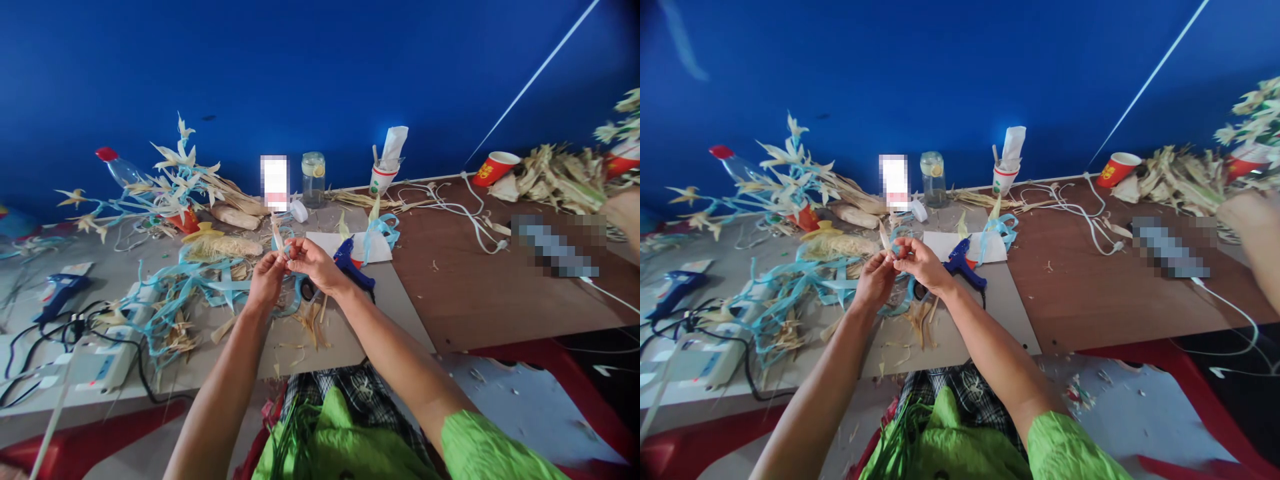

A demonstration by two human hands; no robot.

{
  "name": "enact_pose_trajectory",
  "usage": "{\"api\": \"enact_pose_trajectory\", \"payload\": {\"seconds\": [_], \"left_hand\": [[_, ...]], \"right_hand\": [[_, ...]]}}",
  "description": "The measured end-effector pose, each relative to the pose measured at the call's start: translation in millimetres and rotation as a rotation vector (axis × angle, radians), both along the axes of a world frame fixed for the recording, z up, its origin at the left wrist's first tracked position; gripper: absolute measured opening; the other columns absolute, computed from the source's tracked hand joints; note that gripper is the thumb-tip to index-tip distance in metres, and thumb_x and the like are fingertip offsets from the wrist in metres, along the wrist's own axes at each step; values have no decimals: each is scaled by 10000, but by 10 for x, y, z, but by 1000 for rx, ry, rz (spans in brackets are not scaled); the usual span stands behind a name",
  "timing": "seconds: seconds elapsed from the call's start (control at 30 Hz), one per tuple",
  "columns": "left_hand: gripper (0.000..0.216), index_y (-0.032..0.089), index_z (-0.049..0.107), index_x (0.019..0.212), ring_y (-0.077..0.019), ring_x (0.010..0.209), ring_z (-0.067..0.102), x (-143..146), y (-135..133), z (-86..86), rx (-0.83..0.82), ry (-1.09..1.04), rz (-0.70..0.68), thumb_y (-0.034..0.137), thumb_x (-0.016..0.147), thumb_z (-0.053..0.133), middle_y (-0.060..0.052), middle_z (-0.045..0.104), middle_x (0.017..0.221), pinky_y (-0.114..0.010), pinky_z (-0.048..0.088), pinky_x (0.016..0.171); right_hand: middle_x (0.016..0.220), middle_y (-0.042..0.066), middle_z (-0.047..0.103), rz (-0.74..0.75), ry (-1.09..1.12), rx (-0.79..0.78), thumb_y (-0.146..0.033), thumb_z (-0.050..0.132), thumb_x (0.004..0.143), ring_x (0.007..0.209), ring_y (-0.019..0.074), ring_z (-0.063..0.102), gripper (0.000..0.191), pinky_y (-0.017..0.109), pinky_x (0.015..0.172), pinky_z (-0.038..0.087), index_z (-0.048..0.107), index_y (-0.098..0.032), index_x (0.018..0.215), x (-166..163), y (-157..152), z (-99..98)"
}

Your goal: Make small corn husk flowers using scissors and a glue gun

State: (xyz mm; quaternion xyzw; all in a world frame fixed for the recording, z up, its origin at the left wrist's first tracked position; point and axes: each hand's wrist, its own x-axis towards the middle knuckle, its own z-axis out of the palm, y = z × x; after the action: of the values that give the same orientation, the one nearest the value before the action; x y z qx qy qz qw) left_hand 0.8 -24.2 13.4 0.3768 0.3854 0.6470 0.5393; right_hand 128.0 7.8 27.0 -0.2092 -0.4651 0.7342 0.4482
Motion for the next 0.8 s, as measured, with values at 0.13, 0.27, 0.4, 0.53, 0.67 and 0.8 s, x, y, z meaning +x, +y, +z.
{"api": "enact_pose_trajectory", "payload": {"seconds": [0.13, 0.27, 0.4, 0.53, 0.67, 0.8], "left_hand": [[252, 158, 602, 707, -80, 580, 479, 13, -19, 61, 10, -5, -21, 362, 676, 749, 22, 534, 615, -227, 400, 613], [275, 156, 610, 685, -91, 580, 480, 31, -36, 48, 3, 57, -73, 395, 675, 745, 13, 544, 602, -235, 386, 605], [278, 152, 607, 646, -90, 573, 469, 24, -42, 20, 10, 91, -106, 394, 692, 735, 11, 544, 578, -234, 372, 606], [256, 154, 634, 682, -88, 569, 484, -2, -35, -32, -2, 104, -119, 383, 678, 750, 13, 563, 575, -230, 372, 607], [283, 151, 665, 710, -94, 562, 491, -21, -14, -108, 5, 173, -105, 409, 650, 763, 12, 572, 579, -239, 382, 610], [287, 148, 663, 683, -103, 580, 499, -26, -13, -129, 0, 213, -82, 420, 657, 751, 5, 576, 590, -248, 395, 630]], "right_hand": [[787, -13, 583, -12, -50, -3, -283, 702, 684, 653, 89, 507, 335, 231, 634, 416, 642, -186, 999, 28, 19, 0], [743, 1, 623, 12, -50, 8, -329, 692, 703, 638, 107, 537, 268, 261, 660, 432, 667, -168, 916, 39, 24, 3], [733, -4, 606, 45, -87, 104, -344, 700, 708, 624, 102, 538, 192, 268, 667, 440, 657, -160, 738, 67, 19, 44], [615, -35, 561, 47, -134, 162, -355, 722, 688, 576, 108, 534, 224, 266, 624, 432, 604, -166, 702, 91, 17, 77], [564, -55, 536, 40, -202, 181, -379, 727, 672, 543, 107, 517, 275, 256, 584, 409, 544, -177, 711, 83, 11, 61], [539, -71, 515, -10, -237, 166, -389, 733, 649, 522, 102, 500, 319, 244, 551, 388, 483, -194, 690, 62, 7, 32]]}}
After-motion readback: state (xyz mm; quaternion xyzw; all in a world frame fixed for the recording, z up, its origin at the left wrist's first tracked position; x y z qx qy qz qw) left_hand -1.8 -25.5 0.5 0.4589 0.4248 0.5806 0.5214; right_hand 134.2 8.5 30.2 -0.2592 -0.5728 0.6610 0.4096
